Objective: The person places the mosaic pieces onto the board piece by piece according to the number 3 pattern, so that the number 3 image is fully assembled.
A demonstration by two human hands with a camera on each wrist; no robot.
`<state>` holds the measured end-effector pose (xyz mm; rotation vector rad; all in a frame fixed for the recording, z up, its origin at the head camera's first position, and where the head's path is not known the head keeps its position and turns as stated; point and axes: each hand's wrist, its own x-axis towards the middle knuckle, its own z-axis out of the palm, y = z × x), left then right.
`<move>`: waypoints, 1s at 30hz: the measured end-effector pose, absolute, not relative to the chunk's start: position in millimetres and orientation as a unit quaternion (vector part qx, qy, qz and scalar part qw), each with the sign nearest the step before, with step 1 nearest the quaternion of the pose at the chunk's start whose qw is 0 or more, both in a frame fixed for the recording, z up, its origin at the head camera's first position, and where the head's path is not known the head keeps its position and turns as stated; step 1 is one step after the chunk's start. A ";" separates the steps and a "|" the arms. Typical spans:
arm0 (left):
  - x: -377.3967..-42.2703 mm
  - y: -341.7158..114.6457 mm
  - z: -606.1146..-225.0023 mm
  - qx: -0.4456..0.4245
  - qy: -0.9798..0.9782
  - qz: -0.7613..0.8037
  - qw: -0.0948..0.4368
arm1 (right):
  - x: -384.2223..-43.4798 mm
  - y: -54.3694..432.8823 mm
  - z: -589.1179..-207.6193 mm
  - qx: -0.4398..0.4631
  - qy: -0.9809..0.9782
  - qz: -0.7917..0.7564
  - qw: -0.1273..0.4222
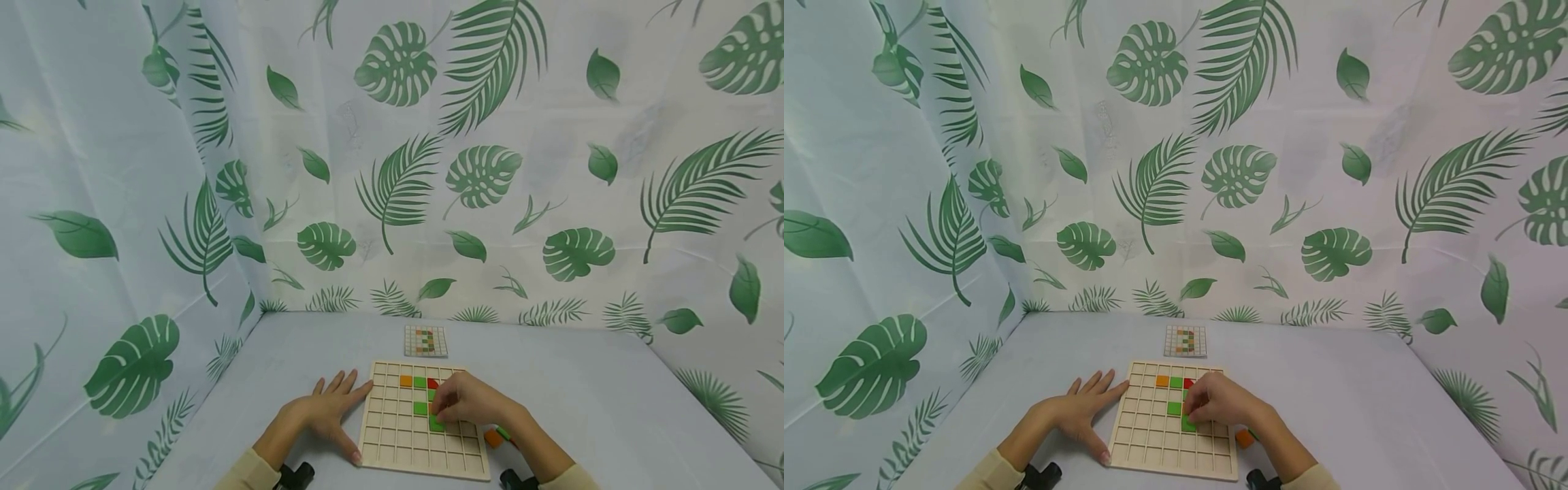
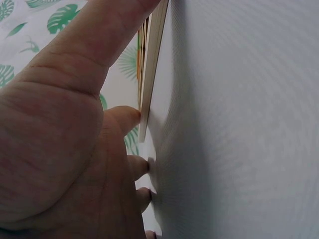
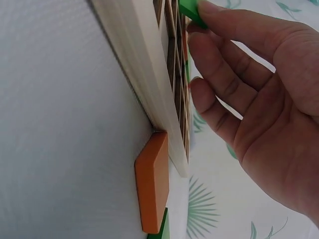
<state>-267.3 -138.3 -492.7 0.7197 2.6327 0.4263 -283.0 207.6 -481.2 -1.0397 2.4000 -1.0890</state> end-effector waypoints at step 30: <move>-268.2 -138.5 -494.7 0.258 0.935 0.153 0.189 | -280.7 204.1 -479.7 -0.337 0.861 -0.346 0.159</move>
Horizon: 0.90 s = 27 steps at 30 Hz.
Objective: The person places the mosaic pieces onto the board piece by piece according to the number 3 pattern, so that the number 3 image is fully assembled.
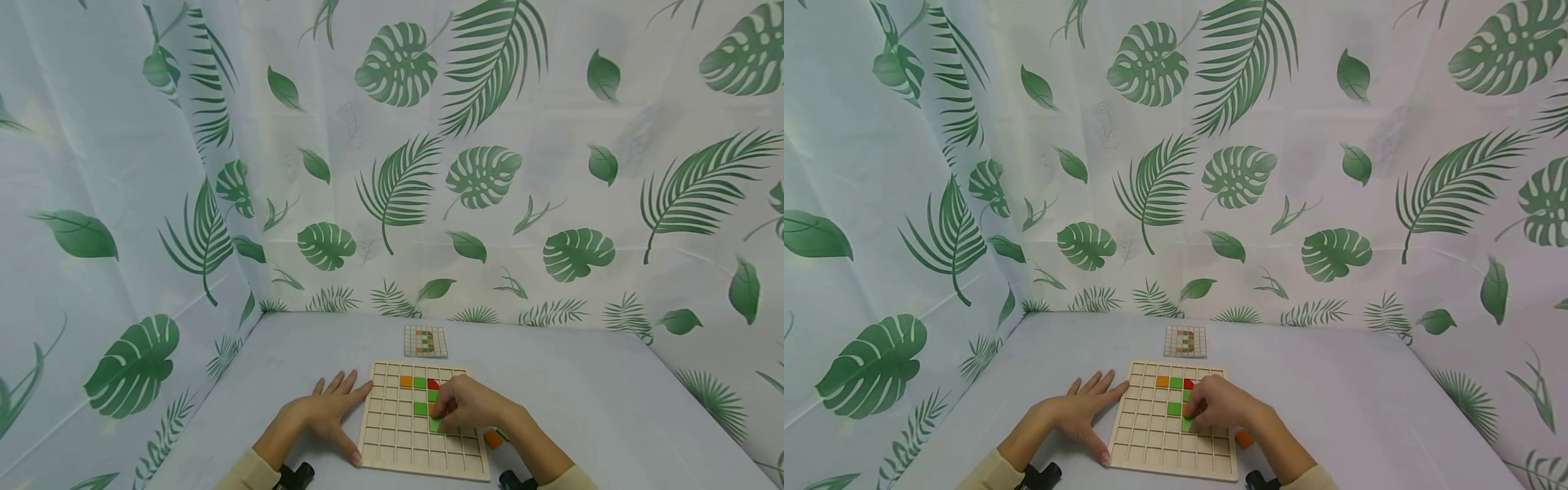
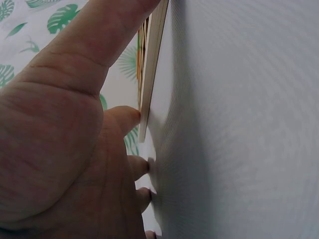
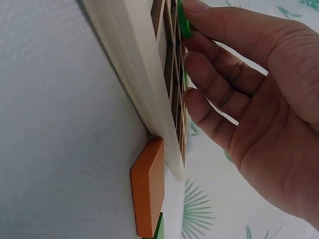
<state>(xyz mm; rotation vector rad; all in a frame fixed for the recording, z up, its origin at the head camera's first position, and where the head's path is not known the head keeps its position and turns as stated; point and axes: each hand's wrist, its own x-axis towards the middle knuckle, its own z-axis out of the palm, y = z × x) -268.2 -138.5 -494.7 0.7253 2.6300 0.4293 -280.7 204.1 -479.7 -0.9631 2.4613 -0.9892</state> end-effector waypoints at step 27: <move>-270.2 -138.2 -495.9 0.253 0.937 0.144 0.193 | -288.6 232.1 -467.5 -0.336 0.872 -0.344 0.088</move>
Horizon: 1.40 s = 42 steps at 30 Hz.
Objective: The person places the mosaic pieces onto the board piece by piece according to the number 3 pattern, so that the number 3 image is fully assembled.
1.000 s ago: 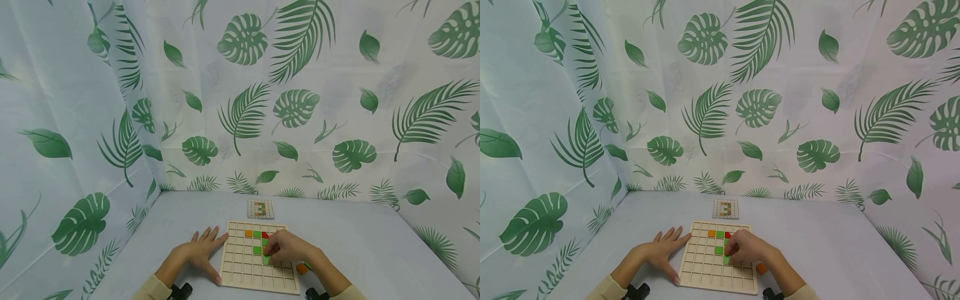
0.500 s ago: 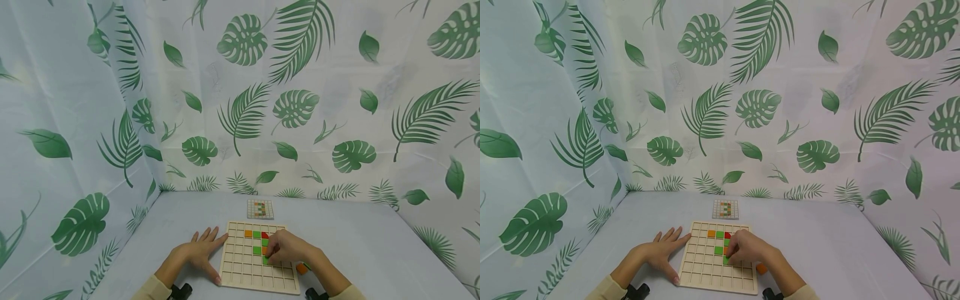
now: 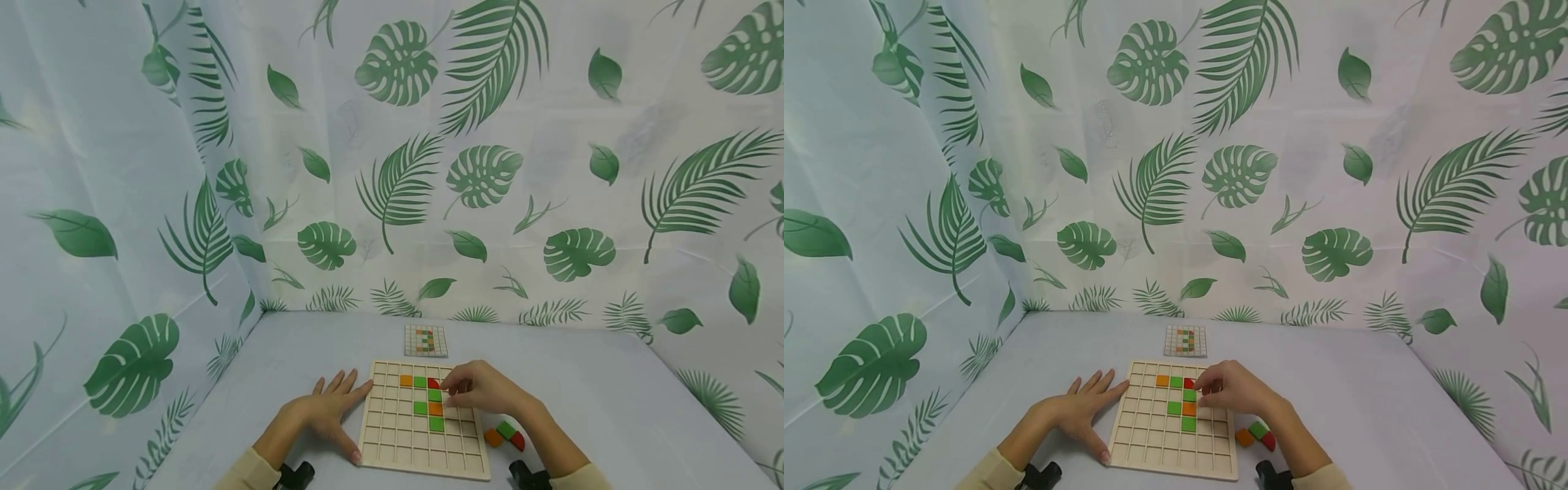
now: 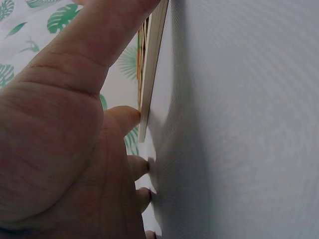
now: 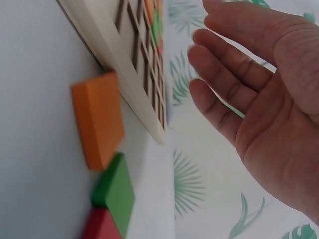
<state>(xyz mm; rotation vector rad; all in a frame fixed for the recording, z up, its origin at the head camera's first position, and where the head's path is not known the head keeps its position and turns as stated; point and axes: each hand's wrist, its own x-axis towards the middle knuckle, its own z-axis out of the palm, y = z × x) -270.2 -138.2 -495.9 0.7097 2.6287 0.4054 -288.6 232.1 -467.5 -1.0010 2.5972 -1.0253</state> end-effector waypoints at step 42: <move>-269.2 -137.8 -495.7 0.253 0.938 0.141 0.189 | -274.1 301.5 -447.7 -0.154 0.929 -0.250 0.226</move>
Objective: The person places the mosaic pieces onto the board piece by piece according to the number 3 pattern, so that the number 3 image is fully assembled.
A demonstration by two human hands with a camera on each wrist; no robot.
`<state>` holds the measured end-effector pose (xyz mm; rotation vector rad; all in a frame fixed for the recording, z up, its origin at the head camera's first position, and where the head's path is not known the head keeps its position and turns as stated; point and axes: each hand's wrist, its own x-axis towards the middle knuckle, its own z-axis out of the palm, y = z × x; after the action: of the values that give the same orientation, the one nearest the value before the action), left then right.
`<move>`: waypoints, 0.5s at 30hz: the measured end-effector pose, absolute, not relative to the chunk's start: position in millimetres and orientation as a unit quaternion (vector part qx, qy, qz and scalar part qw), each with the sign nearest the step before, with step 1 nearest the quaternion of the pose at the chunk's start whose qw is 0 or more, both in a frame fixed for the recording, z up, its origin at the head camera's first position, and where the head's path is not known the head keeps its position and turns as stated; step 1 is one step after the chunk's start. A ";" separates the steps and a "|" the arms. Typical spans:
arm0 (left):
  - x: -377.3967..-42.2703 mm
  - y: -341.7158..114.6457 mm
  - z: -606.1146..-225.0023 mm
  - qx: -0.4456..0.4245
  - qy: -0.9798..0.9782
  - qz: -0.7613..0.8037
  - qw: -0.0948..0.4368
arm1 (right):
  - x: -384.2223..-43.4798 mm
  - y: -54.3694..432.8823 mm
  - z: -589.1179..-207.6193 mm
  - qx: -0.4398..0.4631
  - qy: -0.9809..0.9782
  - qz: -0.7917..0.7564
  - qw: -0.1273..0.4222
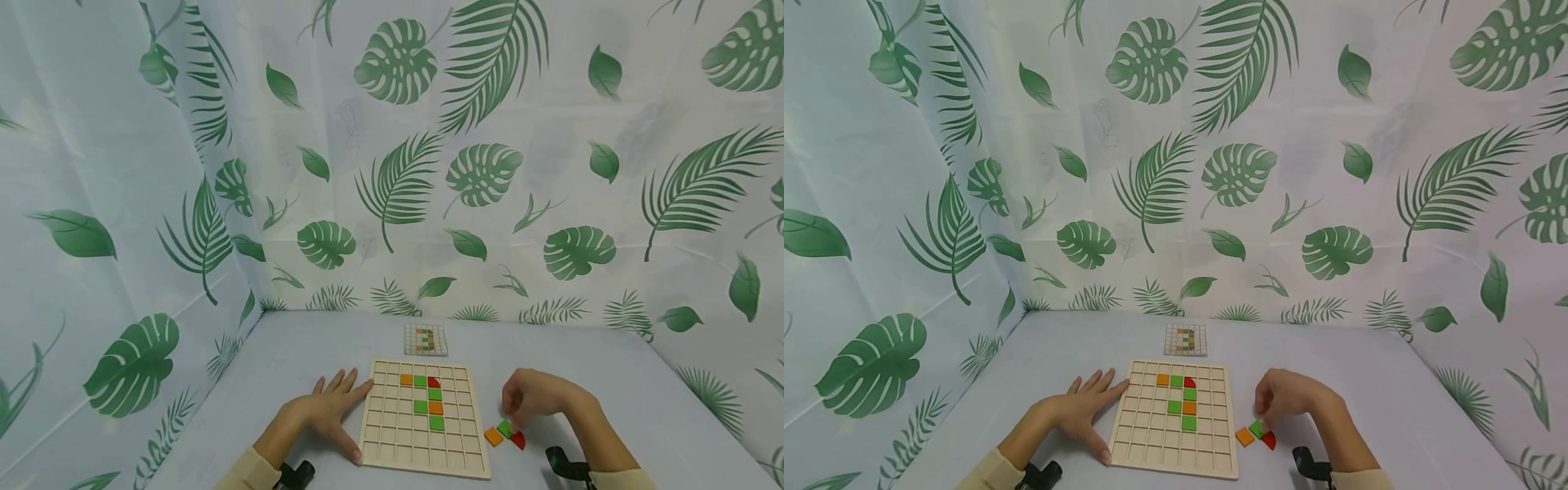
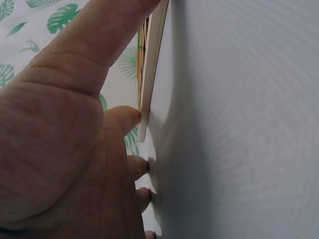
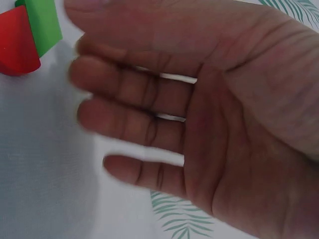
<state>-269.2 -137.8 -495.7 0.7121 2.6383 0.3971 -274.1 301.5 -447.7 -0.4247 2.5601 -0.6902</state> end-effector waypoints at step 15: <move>-269.5 -139.1 -493.4 0.259 0.932 0.152 0.200 | -271.2 291.1 -453.4 -0.112 0.951 -0.164 0.238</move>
<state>-269.5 -139.1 -493.4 0.7246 2.6059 0.4243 -271.2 291.1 -453.4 -0.3071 2.6044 -0.4502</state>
